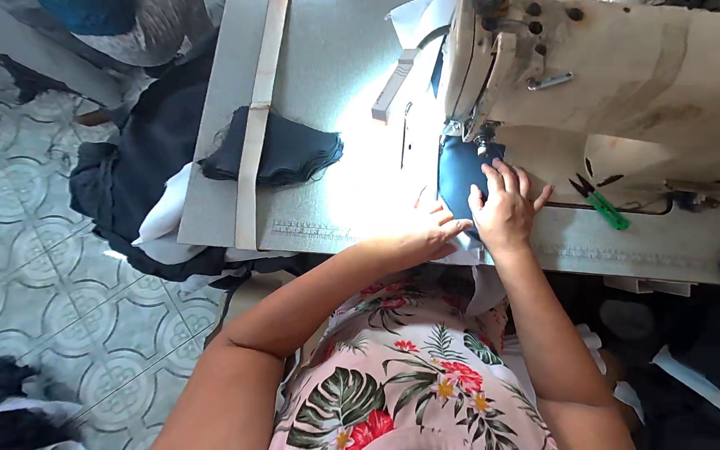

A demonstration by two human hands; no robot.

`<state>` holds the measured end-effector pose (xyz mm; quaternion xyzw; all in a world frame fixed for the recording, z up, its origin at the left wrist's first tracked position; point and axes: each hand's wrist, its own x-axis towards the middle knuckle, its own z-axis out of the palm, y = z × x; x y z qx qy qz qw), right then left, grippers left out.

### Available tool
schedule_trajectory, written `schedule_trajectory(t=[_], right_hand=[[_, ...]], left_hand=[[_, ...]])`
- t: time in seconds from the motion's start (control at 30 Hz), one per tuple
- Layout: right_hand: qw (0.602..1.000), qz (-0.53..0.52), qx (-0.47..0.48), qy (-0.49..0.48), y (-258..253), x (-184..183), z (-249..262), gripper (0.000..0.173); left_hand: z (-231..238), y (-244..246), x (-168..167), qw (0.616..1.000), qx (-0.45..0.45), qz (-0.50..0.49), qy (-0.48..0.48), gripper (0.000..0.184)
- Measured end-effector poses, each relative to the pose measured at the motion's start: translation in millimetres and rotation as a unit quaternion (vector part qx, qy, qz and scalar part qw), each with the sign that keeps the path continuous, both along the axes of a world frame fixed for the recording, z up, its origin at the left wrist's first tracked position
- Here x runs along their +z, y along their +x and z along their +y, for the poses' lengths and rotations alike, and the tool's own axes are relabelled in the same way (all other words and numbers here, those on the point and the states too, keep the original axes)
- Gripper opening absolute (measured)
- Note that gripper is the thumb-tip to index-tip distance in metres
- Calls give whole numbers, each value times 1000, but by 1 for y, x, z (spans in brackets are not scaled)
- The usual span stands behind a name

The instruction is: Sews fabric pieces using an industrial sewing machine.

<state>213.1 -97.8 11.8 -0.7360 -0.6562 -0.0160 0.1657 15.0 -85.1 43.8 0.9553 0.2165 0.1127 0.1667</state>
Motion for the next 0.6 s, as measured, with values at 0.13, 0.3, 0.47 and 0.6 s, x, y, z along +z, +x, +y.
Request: schedule_trajectory(t=[0.13, 0.3, 0.47, 0.6], right_hand=[[1000, -5, -5, 3, 0, -3, 0, 42], [998, 63, 12, 25, 7, -2, -1, 42], [977, 176, 75, 94, 28, 0, -50, 36], [973, 165, 109, 121, 22, -16, -88, 33]], left_hand=[[-6, 5, -8, 1000, 10, 6, 26, 34], [-6, 5, -6, 999, 2, 25, 25, 35], [-4, 5, -3, 999, -7, 29, 17, 35], [-5, 3, -5, 999, -8, 35, 28, 37]])
